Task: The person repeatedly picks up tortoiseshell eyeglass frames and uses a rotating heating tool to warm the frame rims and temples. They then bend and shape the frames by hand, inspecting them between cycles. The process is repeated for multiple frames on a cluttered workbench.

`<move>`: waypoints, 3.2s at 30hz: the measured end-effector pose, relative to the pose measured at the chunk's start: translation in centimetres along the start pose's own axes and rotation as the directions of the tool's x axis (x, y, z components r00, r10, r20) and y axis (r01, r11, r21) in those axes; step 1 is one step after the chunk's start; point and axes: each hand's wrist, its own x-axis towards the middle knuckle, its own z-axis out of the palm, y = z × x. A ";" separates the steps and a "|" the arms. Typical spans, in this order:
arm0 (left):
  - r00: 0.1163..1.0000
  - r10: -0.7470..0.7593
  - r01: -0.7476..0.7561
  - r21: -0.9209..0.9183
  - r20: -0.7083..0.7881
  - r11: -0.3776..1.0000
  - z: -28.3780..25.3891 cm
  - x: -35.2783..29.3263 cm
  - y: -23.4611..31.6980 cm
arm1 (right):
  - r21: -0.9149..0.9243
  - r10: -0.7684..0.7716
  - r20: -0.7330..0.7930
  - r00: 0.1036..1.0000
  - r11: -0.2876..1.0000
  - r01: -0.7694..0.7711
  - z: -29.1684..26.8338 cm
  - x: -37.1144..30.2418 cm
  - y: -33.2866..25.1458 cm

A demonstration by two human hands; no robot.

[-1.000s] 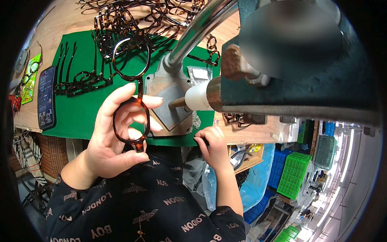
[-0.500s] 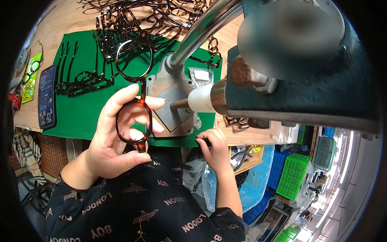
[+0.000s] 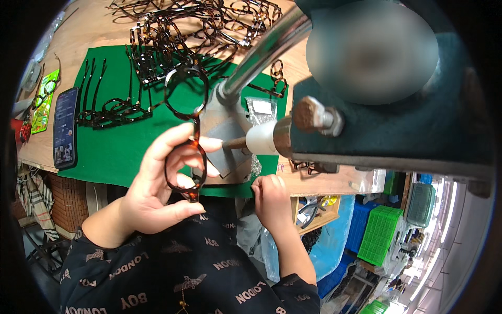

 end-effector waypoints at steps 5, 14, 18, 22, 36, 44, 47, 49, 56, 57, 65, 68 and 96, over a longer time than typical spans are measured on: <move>0.997 0.002 -0.008 0.081 0.079 0.997 0.2 0.3 -0.2 | 0.636 -0.086 -0.074 0.994 0.763 0.114 -3.0 1.9 -5.4; 0.990 0.137 -0.133 0.429 0.022 0.893 0.7 0.1 0.3 | 0.602 -0.307 -0.249 0.918 0.694 0.395 -2.7 3.7 -8.4; 0.995 0.100 -0.087 0.466 -0.003 0.881 1.0 0.2 0.7 | 0.576 -0.292 -0.228 0.929 0.729 0.370 -2.8 3.5 -8.2; 0.999 -0.033 0.037 0.330 -0.020 0.943 1.1 0.1 0.7 | 0.583 -0.251 -0.204 0.946 0.745 0.323 -3.0 3.5 -8.3; 0.984 -0.177 0.177 -0.002 0.011 0.984 1.1 0.2 0.7 | 0.649 -0.204 -0.202 0.958 0.705 0.287 -2.9 3.4 -8.1; 0.986 -0.166 0.166 -0.018 0.017 0.986 1.1 0.1 0.6 | 0.723 -0.202 -0.186 0.962 0.634 0.273 -2.6 3.4 -7.7; 0.986 -0.165 0.166 -0.045 0.019 0.985 1.1 0.1 0.6 | 0.698 -0.217 -0.196 0.956 0.655 0.291 -2.8 3.5 -7.8; 0.986 -0.168 0.169 -0.050 0.015 0.984 1.1 0.1 0.6 | 0.665 -0.244 -0.205 0.948 0.676 0.317 -3.0 3.6 -7.9; 0.990 -0.143 0.143 0.030 -0.008 0.989 1.2 0.1 0.7 | 0.679 -0.199 -0.222 0.954 0.670 0.298 -2.8 3.5 -8.2; 0.990 -0.144 0.144 0.033 -0.006 0.989 1.2 0.1 0.7 | 0.680 -0.195 -0.221 0.956 0.672 0.294 -2.7 3.4 -8.1; 0.988 -0.152 0.152 0.022 0.002 0.988 1.1 0.1 0.6 | 0.457 -0.384 -0.262 0.885 0.759 0.464 -3.7 4.3 -8.2; 0.990 -0.144 0.144 0.065 -0.002 0.988 1.1 0.1 0.6 | 0.430 -0.389 -0.270 0.880 0.769 0.472 -3.9 4.4 -8.5; 0.991 -0.129 0.130 -0.032 0.030 0.991 1.1 0.3 0.6 | 0.684 -0.243 -0.212 0.947 0.655 0.321 -2.9 3.6 -8.0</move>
